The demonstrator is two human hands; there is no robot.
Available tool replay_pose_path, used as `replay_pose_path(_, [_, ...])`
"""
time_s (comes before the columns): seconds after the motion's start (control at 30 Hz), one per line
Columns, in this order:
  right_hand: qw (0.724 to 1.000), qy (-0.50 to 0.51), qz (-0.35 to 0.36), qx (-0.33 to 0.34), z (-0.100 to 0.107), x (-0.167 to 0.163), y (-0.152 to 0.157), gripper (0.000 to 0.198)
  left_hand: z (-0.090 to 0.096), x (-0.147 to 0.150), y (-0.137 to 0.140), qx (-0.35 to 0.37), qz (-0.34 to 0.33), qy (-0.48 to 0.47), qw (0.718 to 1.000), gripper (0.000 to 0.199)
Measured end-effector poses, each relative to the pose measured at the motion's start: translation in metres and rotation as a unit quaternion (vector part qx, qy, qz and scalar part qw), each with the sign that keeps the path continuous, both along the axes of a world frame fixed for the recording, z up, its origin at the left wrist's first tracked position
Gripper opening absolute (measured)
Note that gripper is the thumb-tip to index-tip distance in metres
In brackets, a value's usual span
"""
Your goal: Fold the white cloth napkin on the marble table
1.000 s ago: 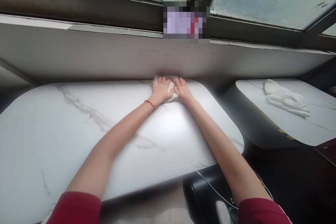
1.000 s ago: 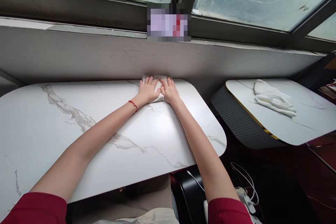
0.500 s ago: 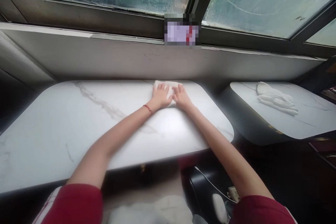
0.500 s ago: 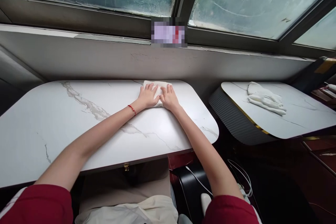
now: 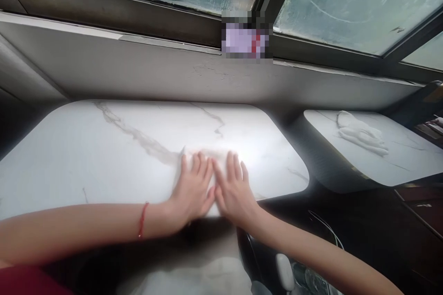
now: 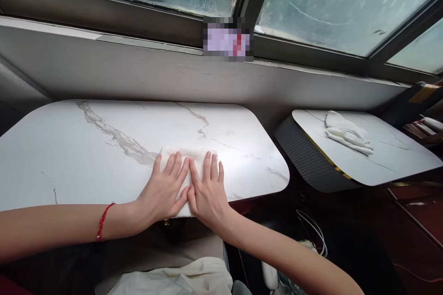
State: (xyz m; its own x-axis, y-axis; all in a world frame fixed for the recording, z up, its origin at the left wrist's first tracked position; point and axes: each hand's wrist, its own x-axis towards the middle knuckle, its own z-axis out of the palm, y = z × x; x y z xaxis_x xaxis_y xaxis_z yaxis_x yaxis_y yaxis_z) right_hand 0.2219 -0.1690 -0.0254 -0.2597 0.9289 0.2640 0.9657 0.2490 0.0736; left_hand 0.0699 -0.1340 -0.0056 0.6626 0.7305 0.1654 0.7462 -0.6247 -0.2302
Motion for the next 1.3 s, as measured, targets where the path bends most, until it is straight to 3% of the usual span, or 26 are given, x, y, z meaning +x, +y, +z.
replay_pose_path(0.13, [0.999,0.006,0.016,-0.031,0.013,-0.015,0.022,0.072,-0.002,-0.021,0.015,0.005,-0.008,-0.013,1.0,0.067])
replay_pose_path(0.3, [0.997,0.026,0.052,-0.055,0.013,-0.036,0.079,0.076,-0.009,-0.055,0.065,-0.026,0.006,-0.102,0.994,0.068])
replay_pose_path(0.6, [0.997,0.054,0.044,-0.031,0.006,-0.099,0.183,0.07,-0.009,-0.117,0.168,-0.029,0.023,-0.144,0.989,0.065])
replay_pose_path(0.8, [0.997,0.066,0.036,-0.006,0.006,-0.129,0.238,0.066,-0.005,-0.143,0.217,-0.04,0.053,-0.144,0.987,0.063])
replay_pose_path(1.03, [0.994,0.082,0.068,0.018,-0.004,-0.151,0.277,0.062,-0.007,-0.163,0.236,-0.025,0.102,-0.154,0.983,0.061])
replay_pose_path(1.3, [0.99,0.108,0.084,0.019,-0.004,-0.151,0.273,0.063,0.0,-0.166,0.228,-0.02,0.102,-0.091,0.99,0.065])
